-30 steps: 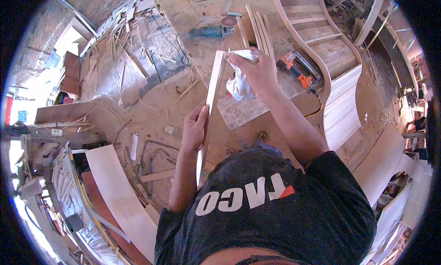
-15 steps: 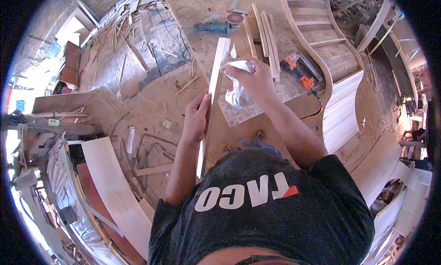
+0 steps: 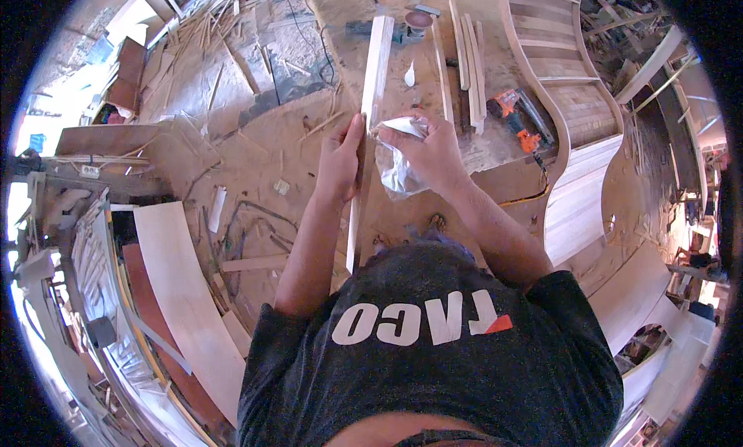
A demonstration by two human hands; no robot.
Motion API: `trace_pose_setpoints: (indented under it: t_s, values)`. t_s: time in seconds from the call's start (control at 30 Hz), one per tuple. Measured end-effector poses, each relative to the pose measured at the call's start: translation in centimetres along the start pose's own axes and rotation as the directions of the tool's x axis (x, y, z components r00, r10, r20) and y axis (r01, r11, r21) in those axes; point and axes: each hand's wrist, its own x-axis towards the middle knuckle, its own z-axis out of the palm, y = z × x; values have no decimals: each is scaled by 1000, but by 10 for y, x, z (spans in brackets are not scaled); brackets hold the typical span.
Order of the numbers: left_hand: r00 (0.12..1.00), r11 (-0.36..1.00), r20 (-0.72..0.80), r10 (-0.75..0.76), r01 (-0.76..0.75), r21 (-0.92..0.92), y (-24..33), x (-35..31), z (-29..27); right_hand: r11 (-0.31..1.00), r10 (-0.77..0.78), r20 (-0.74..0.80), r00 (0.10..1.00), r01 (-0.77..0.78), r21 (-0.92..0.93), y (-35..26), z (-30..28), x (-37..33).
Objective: The person attaches thin wooden slats to a curved frame using a nail gun, then applies glue to a separate wooden strip with a cloth and continues nailing slats onto the assembly.
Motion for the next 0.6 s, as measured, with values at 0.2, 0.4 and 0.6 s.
trace_pose_setpoints:
  t_s: [0.2,0.4,0.6]
  values:
    - [995,990,-90,34,-46,-136,16,11,9,1000,2,99,995,-1,-15,-1,5,-10]
    - [989,935,-33,144,-147,-322,24,30,9,999,-4,168,986,11,-40,1,6,-20]
    - [976,918,-92,196,-215,-333,37,44,4,977,-93,216,972,131,-170,14,8,-27]
